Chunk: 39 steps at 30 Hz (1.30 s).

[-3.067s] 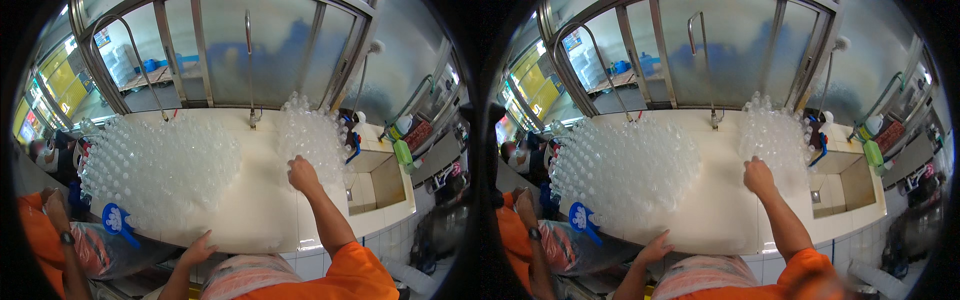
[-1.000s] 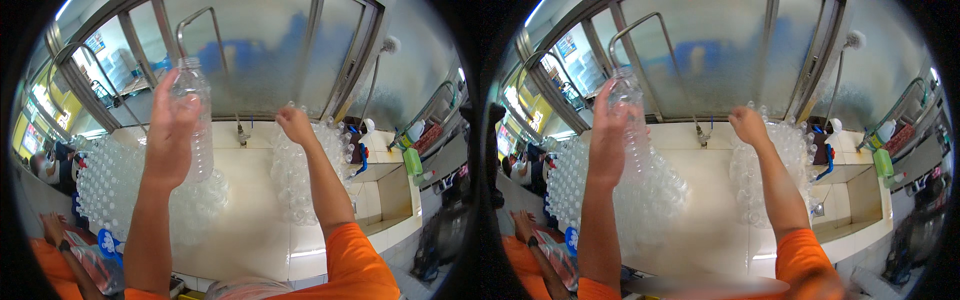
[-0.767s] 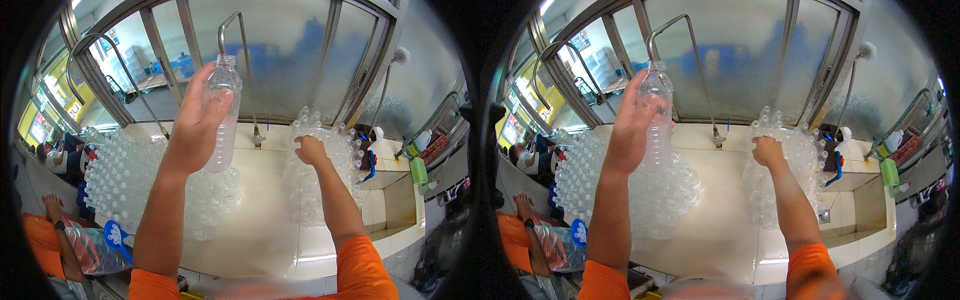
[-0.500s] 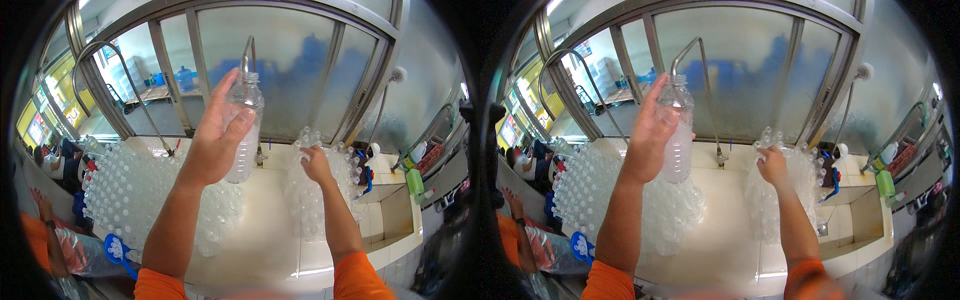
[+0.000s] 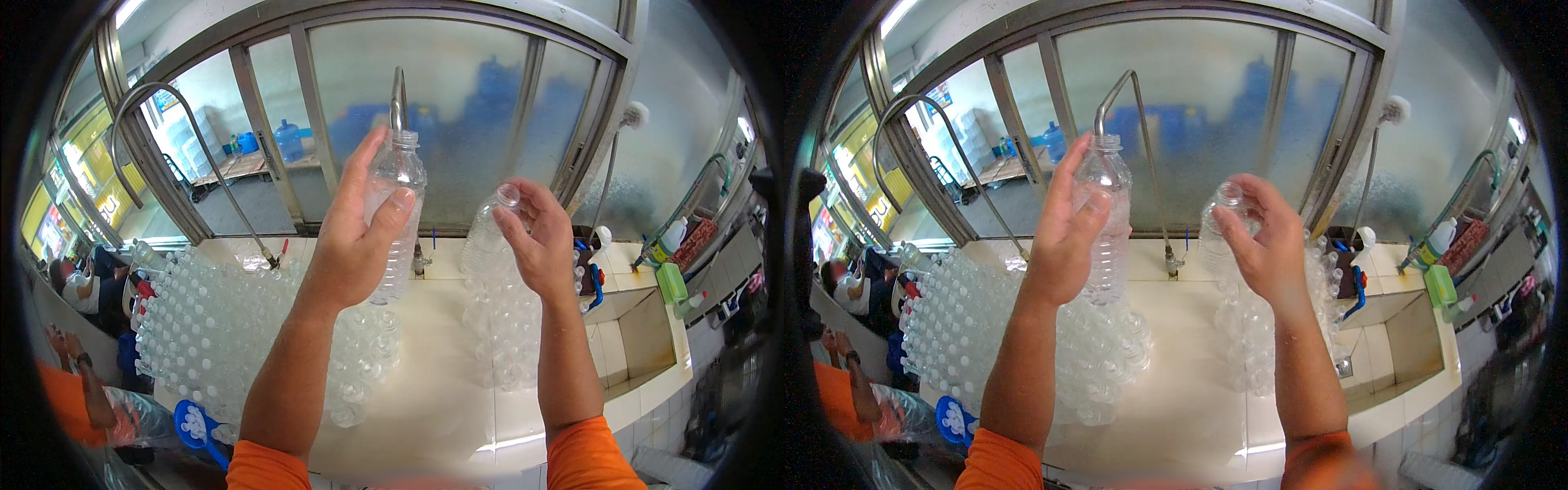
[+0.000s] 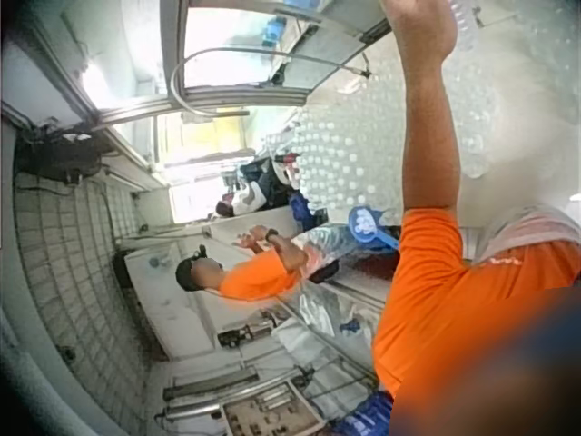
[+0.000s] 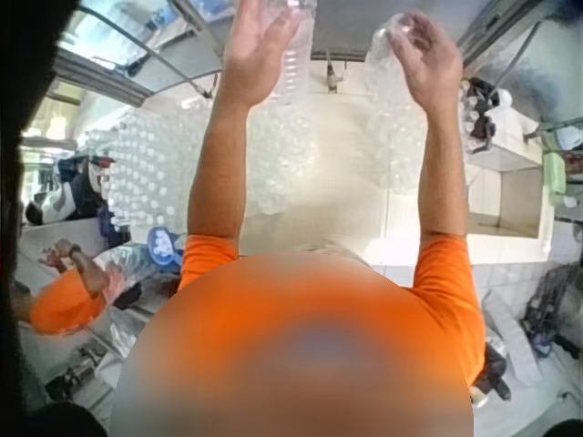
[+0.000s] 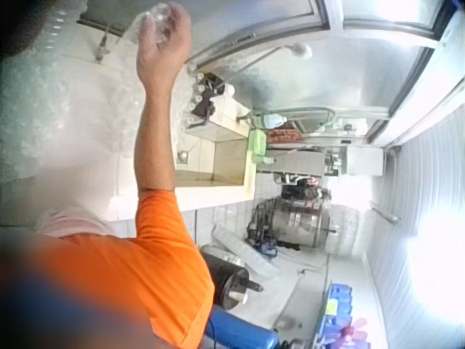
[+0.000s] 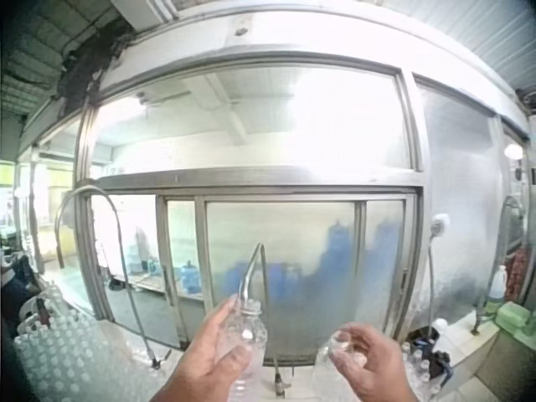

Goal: The person fills multiple clear plastic bottles with water from a wall-mounted tap, then places them on a tiled counter. The person repeats this process for many bottles, arranging them in rows.

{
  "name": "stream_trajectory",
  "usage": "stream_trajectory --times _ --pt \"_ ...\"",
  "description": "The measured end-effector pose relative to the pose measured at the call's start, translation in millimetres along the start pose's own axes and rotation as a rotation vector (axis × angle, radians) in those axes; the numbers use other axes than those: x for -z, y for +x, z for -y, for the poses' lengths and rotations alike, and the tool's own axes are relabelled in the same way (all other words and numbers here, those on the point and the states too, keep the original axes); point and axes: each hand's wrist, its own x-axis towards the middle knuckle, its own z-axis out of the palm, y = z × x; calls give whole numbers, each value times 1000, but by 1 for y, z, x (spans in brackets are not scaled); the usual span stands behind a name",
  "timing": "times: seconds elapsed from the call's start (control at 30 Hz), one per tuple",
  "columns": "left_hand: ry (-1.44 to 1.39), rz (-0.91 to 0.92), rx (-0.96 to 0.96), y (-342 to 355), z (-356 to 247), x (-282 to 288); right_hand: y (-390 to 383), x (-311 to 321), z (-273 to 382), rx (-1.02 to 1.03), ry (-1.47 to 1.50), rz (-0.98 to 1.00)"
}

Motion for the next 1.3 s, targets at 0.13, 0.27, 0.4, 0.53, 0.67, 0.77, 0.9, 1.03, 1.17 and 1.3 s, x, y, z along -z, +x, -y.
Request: stream_trajectory --times 0.13,0.27,0.4,0.53,0.67,0.77,0.9,1.03,1.17,1.3 --pt "79 2 -33 -2 -2 4 8 -12 21 63 -34 65" --pt "132 6 -8 -7 -3 5 14 -26 38 112 -85 34" --pt "138 4 13 -10 -4 5 17 -30 49 107 -127 81" --pt "127 10 23 -11 -7 4 18 -33 54 130 -170 100" --pt "99 45 126 -18 -11 7 18 -36 54 127 -216 106" --pt "148 111 178 -27 -6 11 18 -42 51 117 -256 175" --pt "53 105 250 -35 24 29 20 -60 47 134 -271 227" --pt "-262 -85 388 -32 80 58 28 -78 53 57 -76 112" --pt "216 -132 365 -16 156 96 33 -83 67 5 9 121" --pt "556 50 386 -26 236 110 33 -86 70 -5 66 126"
